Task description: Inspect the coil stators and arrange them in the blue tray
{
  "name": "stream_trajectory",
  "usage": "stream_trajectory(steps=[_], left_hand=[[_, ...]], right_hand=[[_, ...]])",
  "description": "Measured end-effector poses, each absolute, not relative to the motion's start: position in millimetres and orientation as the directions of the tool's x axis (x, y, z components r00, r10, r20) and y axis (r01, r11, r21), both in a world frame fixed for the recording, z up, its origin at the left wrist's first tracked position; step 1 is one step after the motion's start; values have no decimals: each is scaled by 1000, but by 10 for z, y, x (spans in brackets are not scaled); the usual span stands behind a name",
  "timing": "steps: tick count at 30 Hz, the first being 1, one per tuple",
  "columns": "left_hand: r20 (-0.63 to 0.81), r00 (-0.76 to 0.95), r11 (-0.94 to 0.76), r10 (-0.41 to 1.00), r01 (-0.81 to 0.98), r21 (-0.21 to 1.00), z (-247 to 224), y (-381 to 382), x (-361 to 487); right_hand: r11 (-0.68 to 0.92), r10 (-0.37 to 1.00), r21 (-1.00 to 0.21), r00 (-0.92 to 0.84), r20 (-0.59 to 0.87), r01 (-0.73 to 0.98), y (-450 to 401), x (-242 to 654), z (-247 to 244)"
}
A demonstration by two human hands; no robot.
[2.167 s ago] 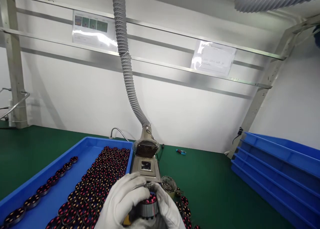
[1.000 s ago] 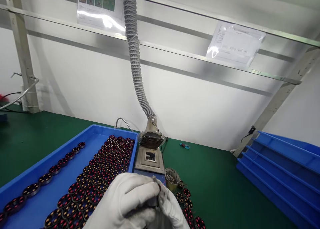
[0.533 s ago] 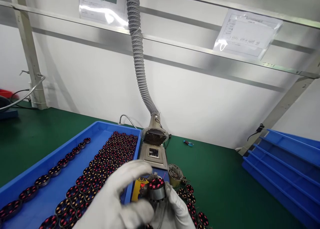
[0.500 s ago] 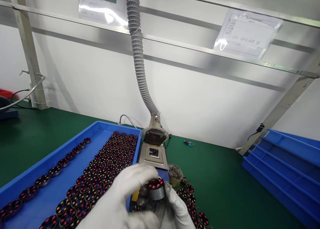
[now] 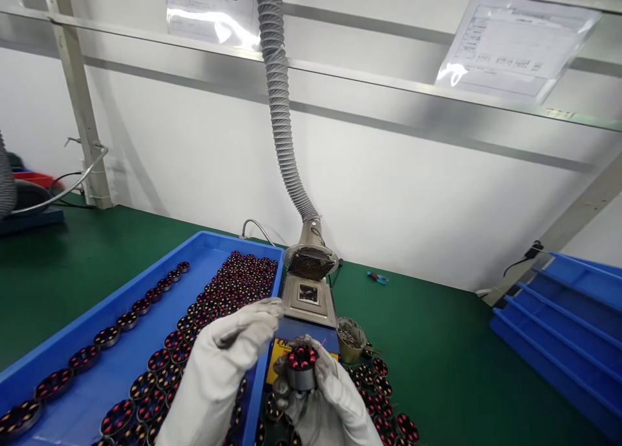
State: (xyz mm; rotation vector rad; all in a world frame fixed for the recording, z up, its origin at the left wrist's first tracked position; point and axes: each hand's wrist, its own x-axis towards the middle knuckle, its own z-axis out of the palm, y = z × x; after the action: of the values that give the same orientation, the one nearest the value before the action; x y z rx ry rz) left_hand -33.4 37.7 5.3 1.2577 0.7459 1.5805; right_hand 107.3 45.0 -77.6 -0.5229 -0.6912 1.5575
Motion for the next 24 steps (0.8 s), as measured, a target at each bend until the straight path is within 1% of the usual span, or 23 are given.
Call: stream_trajectory(steps=[2,4,5,6,7,9,11,12,13,15,17,20,22,24], left_hand=[[385,118,-361,915,-181,915,89,344,-336],[441,242,-428,864,-107,897,103,317,-314],[498,250,-487,831,-108,867,96,314,-302],[553,226,-541,802,-119,833,83,318,-293],[578,181,-560,796,-142,816,67,330,-292],[534,78,-506,842,-231,831,43,366,-318],[388,-10,-369,922,-336,867,45,393,-374],[330,-17,-316,944,-333,888,55,395,-404],[306,6,-291,952,-288,912,66,389,-430],[307,136,-289,942,-134,948,73,353,-450],[332,267,-338,905,-22,941,42,309,-425],[451,329,-488,829,34,872,-32,284,-352],[517,365,-568,774,39,822,-47,299,-329],[516,389,-559,763,-4,829,-24,324,-336]], right_hand=[[10,994,-695,-67,83,-719,437,1052,-771],[46,995,-697,-29,96,-715,388,1028,-727],[52,995,-707,-25,97,-705,357,1020,-693],[53,995,-719,-25,97,-693,325,1018,-653],[53,995,-733,-26,96,-679,294,1022,-611],[36,995,-752,-46,87,-659,239,1045,-530],[10,995,-750,-70,74,-661,194,1069,-467],[-2,994,-747,-80,68,-665,175,1076,-445],[-14,994,-746,-90,62,-666,157,1077,-428],[-32,993,-745,-106,52,-666,127,1067,-403],[-50,992,-743,-117,38,-668,98,1051,-381],[-69,993,-735,-116,13,-674,56,1043,-350],[-82,992,-728,-123,4,-681,36,1048,-346],[-102,989,-724,-149,0,-683,44,1054,-374]])
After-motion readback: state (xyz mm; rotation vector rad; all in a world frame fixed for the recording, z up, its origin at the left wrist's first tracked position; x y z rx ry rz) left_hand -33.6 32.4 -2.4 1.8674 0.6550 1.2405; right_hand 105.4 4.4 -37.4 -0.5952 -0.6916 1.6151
